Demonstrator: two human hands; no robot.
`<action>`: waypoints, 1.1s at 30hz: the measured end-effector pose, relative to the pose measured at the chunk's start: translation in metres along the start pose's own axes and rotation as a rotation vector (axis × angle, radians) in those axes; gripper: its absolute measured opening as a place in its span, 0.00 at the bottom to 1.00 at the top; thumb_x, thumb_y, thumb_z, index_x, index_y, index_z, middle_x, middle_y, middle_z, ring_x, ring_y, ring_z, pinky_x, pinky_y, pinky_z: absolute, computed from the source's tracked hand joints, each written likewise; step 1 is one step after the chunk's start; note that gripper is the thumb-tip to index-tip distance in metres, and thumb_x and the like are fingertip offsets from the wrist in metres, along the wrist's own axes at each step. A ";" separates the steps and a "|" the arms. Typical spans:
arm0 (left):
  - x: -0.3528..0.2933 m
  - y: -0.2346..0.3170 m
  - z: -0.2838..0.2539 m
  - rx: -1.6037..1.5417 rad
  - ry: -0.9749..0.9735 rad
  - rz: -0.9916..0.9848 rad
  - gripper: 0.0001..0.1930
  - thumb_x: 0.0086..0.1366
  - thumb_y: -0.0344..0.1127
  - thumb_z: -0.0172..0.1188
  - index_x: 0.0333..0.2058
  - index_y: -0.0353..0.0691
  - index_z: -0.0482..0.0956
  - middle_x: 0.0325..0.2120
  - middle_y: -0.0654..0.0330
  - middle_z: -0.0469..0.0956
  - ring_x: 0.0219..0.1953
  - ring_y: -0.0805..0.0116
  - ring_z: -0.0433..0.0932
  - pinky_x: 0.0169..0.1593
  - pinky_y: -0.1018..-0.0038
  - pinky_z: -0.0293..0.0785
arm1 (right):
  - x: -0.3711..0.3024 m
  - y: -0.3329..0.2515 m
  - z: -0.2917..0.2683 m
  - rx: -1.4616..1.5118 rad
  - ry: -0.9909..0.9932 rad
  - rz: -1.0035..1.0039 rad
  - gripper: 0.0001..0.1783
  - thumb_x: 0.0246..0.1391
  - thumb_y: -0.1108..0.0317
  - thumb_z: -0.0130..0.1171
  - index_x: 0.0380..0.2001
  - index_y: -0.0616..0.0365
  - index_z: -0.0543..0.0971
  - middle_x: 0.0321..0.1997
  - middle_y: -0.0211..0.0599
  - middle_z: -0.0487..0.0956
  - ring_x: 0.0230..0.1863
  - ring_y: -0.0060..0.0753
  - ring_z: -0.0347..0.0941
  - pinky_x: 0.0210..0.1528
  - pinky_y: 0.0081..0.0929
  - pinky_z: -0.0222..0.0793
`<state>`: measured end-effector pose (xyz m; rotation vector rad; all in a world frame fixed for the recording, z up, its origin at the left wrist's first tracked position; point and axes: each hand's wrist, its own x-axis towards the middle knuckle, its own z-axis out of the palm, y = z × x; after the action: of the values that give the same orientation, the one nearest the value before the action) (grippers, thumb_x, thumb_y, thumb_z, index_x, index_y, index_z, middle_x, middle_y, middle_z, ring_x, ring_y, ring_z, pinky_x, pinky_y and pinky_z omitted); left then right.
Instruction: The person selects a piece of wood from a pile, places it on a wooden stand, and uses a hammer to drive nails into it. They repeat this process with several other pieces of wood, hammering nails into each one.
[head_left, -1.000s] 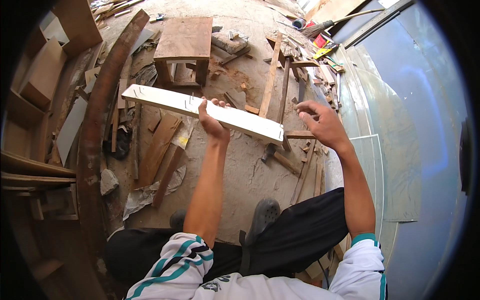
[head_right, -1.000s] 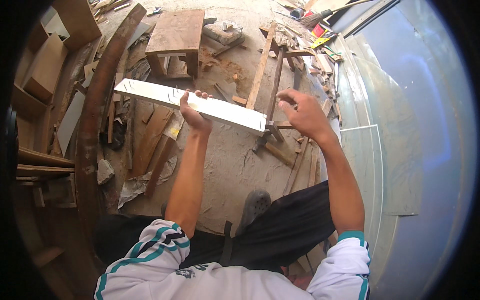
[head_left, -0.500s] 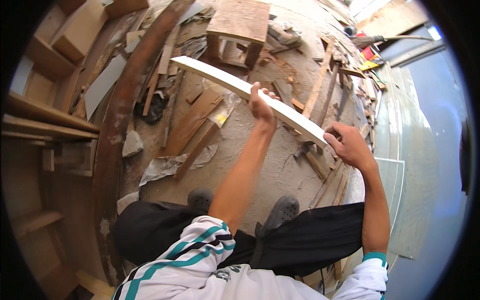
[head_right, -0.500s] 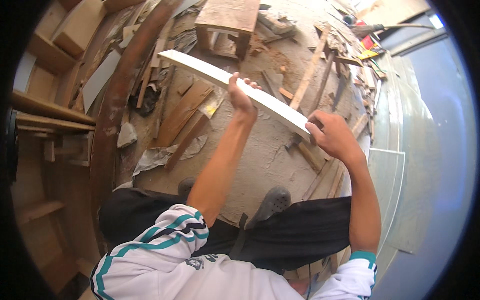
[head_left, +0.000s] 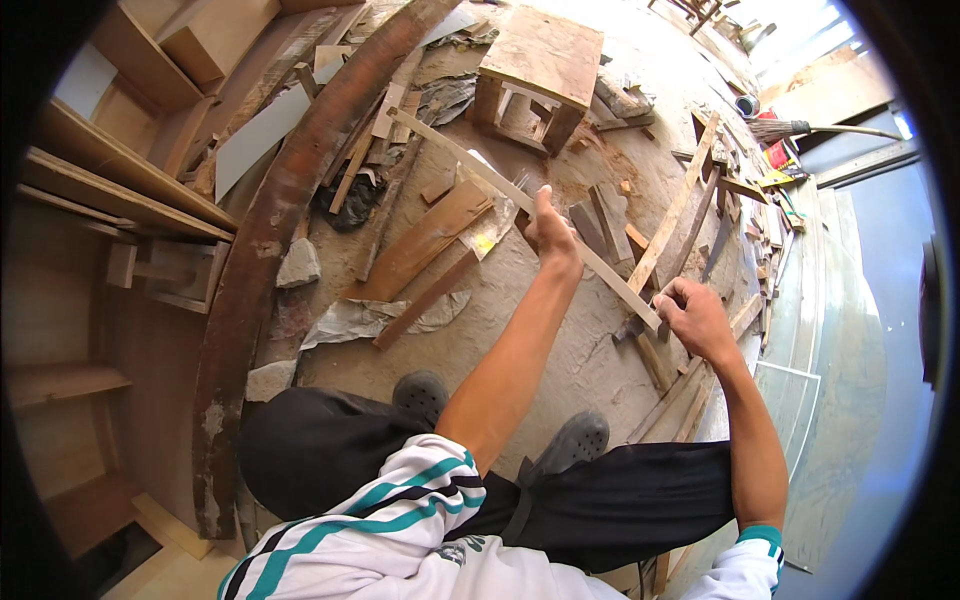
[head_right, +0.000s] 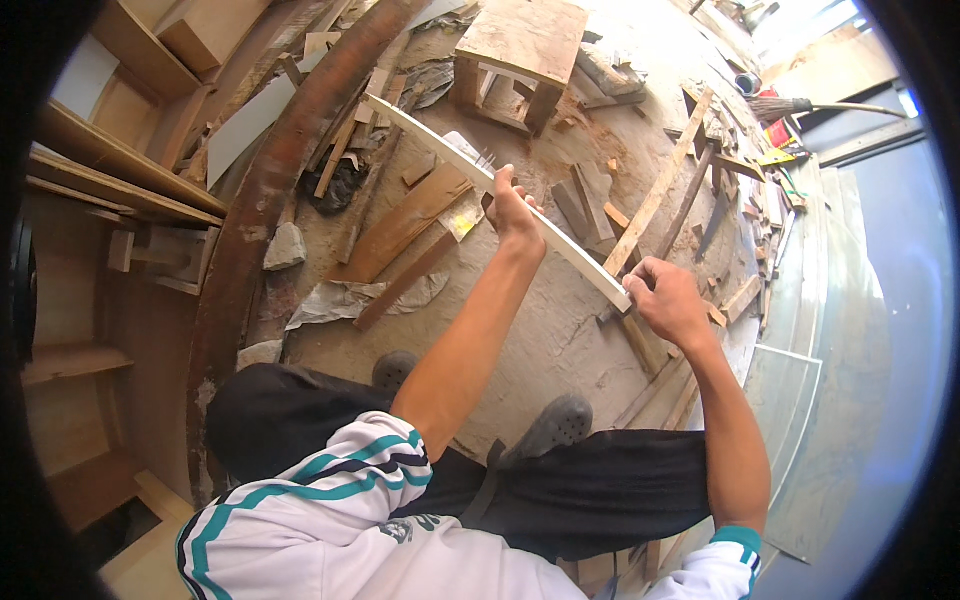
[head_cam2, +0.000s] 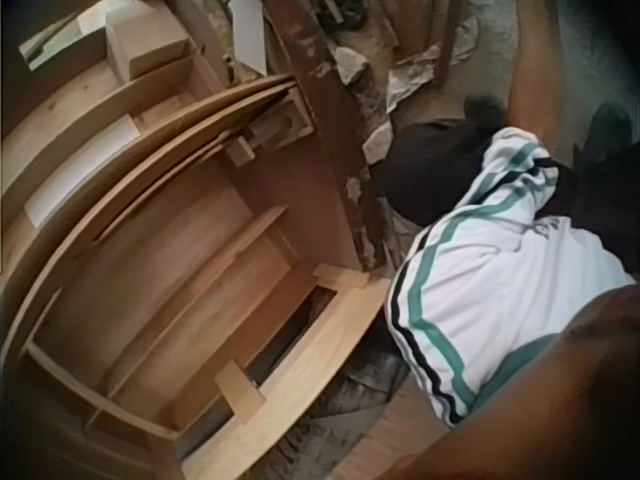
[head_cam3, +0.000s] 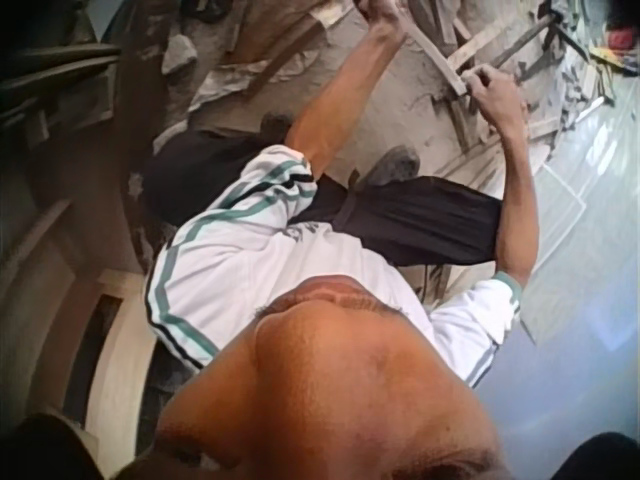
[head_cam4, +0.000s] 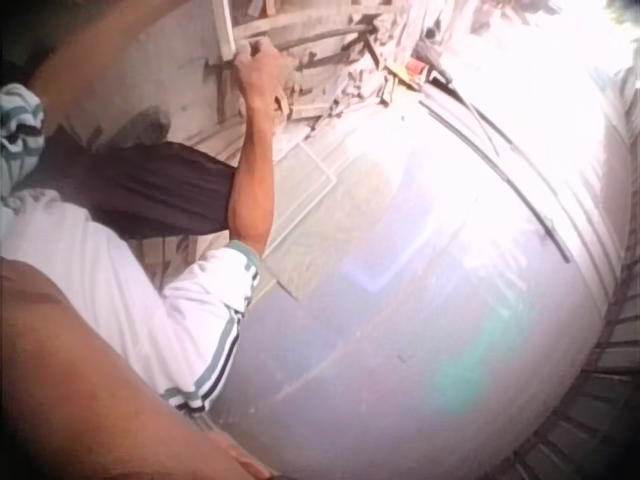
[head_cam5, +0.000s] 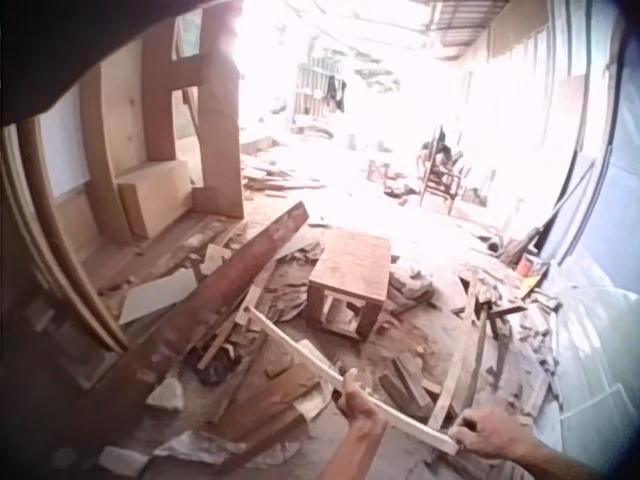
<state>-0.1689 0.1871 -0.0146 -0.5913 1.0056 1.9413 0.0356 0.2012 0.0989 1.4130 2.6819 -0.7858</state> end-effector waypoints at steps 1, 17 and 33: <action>-0.002 0.000 0.000 0.014 0.012 0.008 0.21 0.57 0.53 0.63 0.32 0.43 0.66 0.26 0.64 0.62 0.23 0.75 0.64 0.26 0.73 0.66 | 0.000 0.003 0.002 0.016 -0.010 0.017 0.12 0.57 0.65 0.60 0.29 0.65 0.80 0.24 0.45 0.81 0.27 0.39 0.78 0.35 0.33 0.71; 0.004 0.001 -0.004 0.170 0.162 0.286 0.37 0.60 0.45 0.61 0.60 0.29 0.57 0.57 0.47 0.66 0.60 0.57 0.65 0.64 0.67 0.58 | 0.021 0.015 0.023 0.428 -0.146 0.360 0.11 0.60 0.66 0.53 0.31 0.62 0.79 0.23 0.33 0.81 0.23 0.22 0.76 0.26 0.25 0.71; 0.022 -0.019 -0.017 0.180 0.120 0.269 0.34 0.61 0.43 0.61 0.59 0.31 0.56 0.54 0.46 0.66 0.57 0.53 0.67 0.62 0.64 0.61 | -0.015 -0.035 0.043 -0.411 0.106 -0.386 0.21 0.52 0.59 0.65 0.44 0.60 0.75 0.37 0.43 0.77 0.42 0.45 0.77 0.40 0.40 0.75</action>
<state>-0.1639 0.1897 -0.0474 -0.4949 1.3795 2.0355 0.0077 0.1551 0.0800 0.8830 3.0040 -0.1394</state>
